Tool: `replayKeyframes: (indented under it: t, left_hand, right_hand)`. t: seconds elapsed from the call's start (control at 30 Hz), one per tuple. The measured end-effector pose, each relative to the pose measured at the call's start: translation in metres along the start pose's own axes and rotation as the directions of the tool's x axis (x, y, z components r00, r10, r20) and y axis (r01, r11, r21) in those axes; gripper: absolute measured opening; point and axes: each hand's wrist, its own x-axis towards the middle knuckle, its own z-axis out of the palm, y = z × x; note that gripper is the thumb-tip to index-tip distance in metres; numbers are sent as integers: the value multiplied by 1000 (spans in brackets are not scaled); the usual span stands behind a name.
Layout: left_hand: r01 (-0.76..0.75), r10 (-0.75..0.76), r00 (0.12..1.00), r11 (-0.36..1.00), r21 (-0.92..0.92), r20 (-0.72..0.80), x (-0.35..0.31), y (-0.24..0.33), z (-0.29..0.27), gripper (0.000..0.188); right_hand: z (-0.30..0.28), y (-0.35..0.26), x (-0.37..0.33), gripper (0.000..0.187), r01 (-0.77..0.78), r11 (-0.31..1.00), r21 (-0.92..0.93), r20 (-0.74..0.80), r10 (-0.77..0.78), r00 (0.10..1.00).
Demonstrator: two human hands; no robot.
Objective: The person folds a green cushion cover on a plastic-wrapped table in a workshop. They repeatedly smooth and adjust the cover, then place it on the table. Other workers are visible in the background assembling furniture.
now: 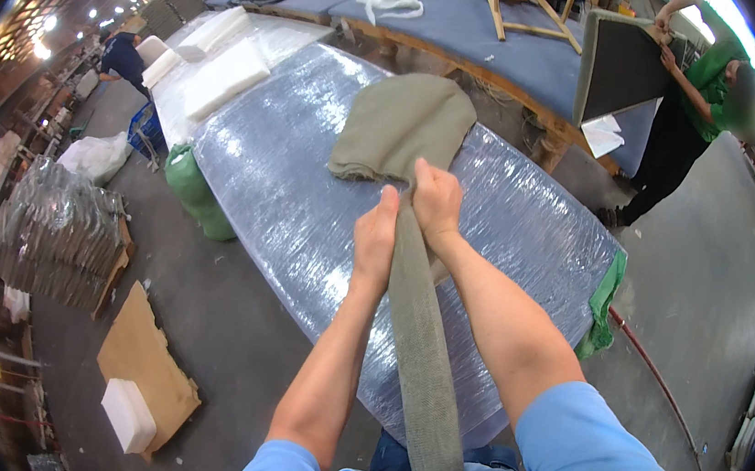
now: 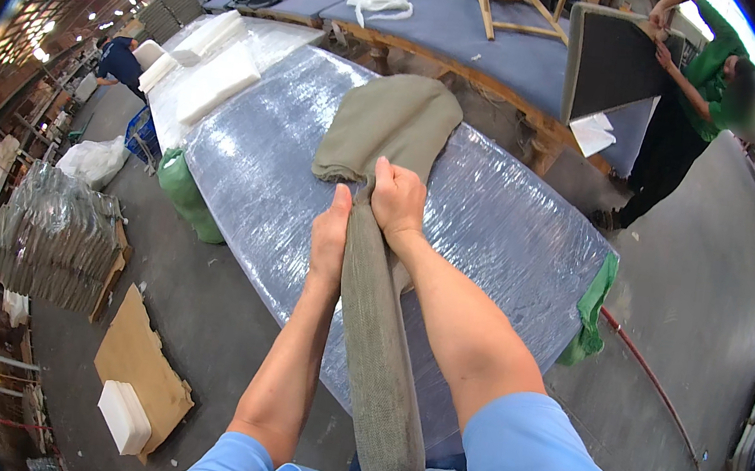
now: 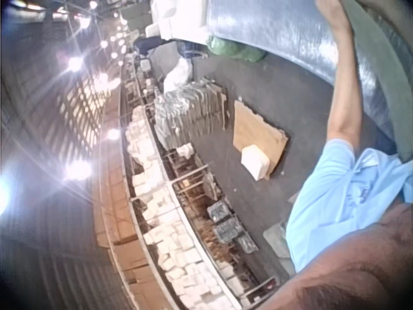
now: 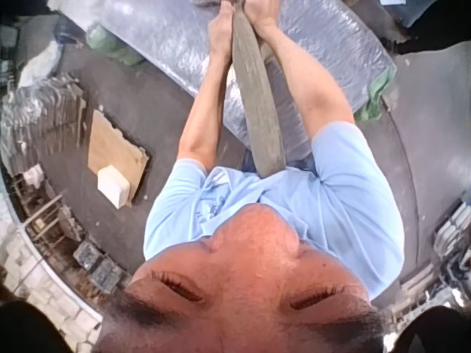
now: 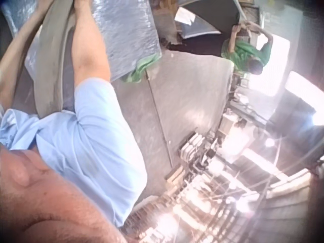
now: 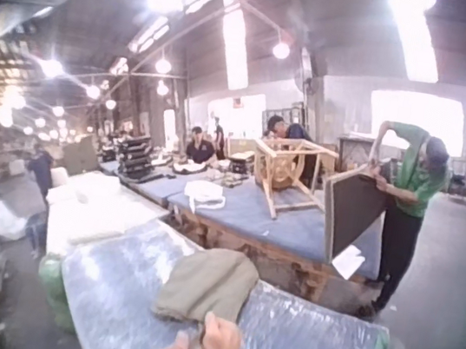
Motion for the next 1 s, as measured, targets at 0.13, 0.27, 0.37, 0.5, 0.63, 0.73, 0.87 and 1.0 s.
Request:
replayKeyframes:
  t: [0.13,0.27,0.37,0.5,0.63,0.73,0.87,1.0]
  left_hand:
    - [-25,22,998,999,-42,-66,-6,-4,-17,50]
    - [-112,104,991,989,-94,-86,-22,-3,-14,48]
    - [-155,117,973,970,-188,-199,-48,0,-35,46]
    - [-250,218,866,968,-12,-451,-110,24,-55,43]
    - [-321,383,757,924,208,-529,-160,32,-25,44]
    - [-375,446,722,895,242,-528,-187,41,-18,46]
    - [-397,418,703,902,171,-575,-226,56,-15,45]
    - [-450,398,710,891,61,-581,-262,71,-23,39]
  right_hand:
    - [12,-13,-15,54,33,999,10,49,-33,998]
    - [-18,-17,-34,42,108,986,-129,27,-105,994]
    - [-57,-9,-89,42,244,968,-62,36,-242,970]
    - [-153,-58,-176,71,-217,965,150,841,-9,540]
    - [-228,-115,-200,100,437,892,-120,906,-81,415]
    - [-246,-126,-213,103,418,879,-232,927,69,368]
    - [-254,-126,-234,92,554,818,-156,932,-65,358]
    - [-265,-154,-248,82,661,733,-159,949,-71,308]
